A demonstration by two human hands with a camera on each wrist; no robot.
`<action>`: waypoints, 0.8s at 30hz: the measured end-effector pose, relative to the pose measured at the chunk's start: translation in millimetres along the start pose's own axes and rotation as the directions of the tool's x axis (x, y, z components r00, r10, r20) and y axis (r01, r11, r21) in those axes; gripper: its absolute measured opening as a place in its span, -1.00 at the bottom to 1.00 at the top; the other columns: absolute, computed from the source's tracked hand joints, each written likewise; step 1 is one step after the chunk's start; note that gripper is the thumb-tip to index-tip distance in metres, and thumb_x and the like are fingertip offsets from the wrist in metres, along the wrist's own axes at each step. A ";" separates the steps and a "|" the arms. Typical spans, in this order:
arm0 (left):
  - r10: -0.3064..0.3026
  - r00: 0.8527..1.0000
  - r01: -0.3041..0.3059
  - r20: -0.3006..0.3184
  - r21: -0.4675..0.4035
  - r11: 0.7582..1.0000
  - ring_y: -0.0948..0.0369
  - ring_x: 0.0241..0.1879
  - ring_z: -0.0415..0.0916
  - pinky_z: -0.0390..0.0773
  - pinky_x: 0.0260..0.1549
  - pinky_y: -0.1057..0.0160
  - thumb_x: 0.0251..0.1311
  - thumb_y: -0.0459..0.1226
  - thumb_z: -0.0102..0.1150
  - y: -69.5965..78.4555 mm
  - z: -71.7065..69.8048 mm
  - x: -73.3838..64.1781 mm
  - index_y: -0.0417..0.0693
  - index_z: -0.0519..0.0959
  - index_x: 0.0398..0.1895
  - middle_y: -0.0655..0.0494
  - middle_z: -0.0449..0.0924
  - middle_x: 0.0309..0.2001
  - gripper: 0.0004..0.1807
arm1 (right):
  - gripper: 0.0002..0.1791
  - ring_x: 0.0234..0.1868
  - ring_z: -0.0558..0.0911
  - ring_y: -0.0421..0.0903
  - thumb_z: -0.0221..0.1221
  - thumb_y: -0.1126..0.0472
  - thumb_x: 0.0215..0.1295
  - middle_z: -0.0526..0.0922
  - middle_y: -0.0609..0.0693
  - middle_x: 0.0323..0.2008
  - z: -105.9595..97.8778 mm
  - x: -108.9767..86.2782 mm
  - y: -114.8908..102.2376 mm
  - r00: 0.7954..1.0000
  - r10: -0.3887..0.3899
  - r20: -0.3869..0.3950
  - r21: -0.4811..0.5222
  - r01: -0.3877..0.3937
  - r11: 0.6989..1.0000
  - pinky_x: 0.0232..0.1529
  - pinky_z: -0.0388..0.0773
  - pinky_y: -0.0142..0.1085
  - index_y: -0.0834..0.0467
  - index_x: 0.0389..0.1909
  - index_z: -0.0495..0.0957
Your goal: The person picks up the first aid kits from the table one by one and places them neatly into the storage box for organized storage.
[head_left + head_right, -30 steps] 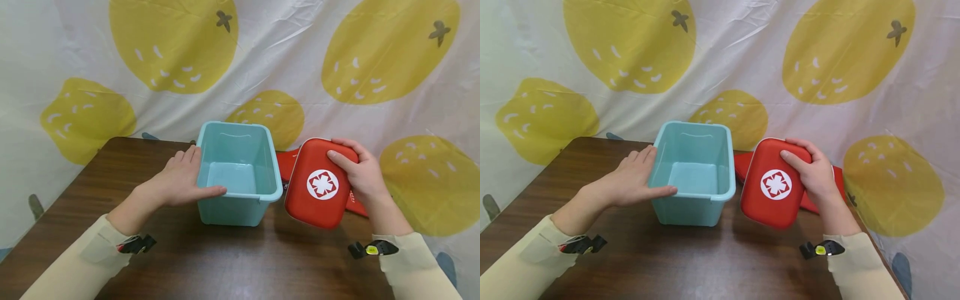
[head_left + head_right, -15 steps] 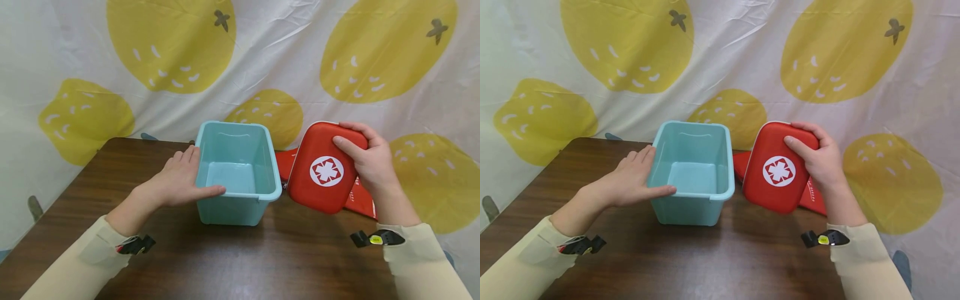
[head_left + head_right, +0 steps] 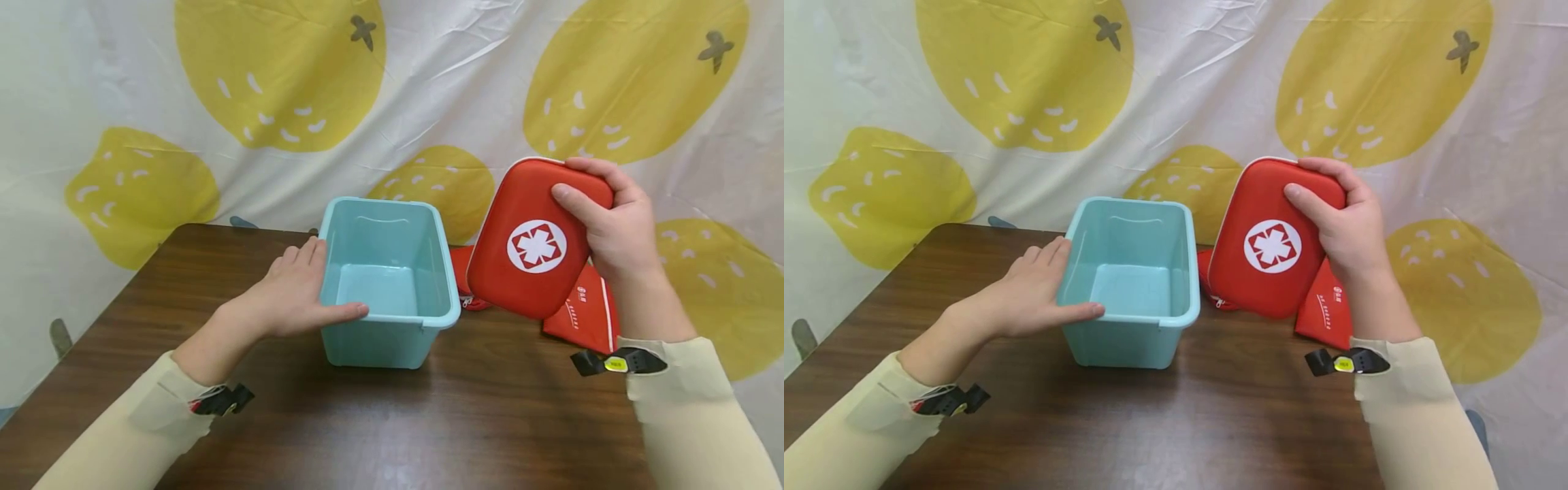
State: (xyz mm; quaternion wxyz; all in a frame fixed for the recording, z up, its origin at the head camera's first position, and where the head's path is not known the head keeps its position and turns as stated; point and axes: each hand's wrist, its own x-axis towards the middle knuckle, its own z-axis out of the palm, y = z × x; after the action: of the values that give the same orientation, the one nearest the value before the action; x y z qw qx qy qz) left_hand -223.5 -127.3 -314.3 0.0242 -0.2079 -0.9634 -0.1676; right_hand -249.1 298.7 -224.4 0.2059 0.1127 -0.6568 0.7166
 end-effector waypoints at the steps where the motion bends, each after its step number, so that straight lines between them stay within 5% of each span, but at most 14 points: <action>1: 0.003 1.000 -0.003 -0.001 0.000 1.000 -0.18 0.23 0.33 0.42 0.28 -0.24 0.18 0.53 0.23 0.0 -0.1 -0.1 -0.36 0.08 0.65 -0.23 0.33 0.45 0.36 | -0.49 -0.28 0.82 -0.10 0.53 0.34 0.28 0.74 0.04 -0.02 2.8 1.8 -2.1 1.000 -0.003 0.001 0.008 0.003 1.000 -0.27 0.80 -0.32 0.14 0.25 0.73; 24: 0.004 1.000 -0.004 0.009 0.008 1.000 -0.17 0.24 0.32 0.41 0.30 -0.24 0.19 0.54 0.20 -1.7 -2.8 -2.0 -0.37 0.06 0.65 -0.24 0.32 0.45 0.37 | -0.51 -0.11 0.77 0.04 0.58 0.28 0.22 0.61 0.09 0.15 79.2 41.5 -26.7 0.995 -0.056 0.086 0.064 0.050 0.997 -0.20 0.81 -0.27 0.08 0.19 0.77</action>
State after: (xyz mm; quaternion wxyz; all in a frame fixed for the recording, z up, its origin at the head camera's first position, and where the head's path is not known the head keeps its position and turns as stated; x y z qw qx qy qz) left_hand -222.5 -130.5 -312.5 0.0210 -0.2106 -0.9637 -0.1628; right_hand -282.8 228.0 -173.7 0.1923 0.1677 -0.6394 0.7253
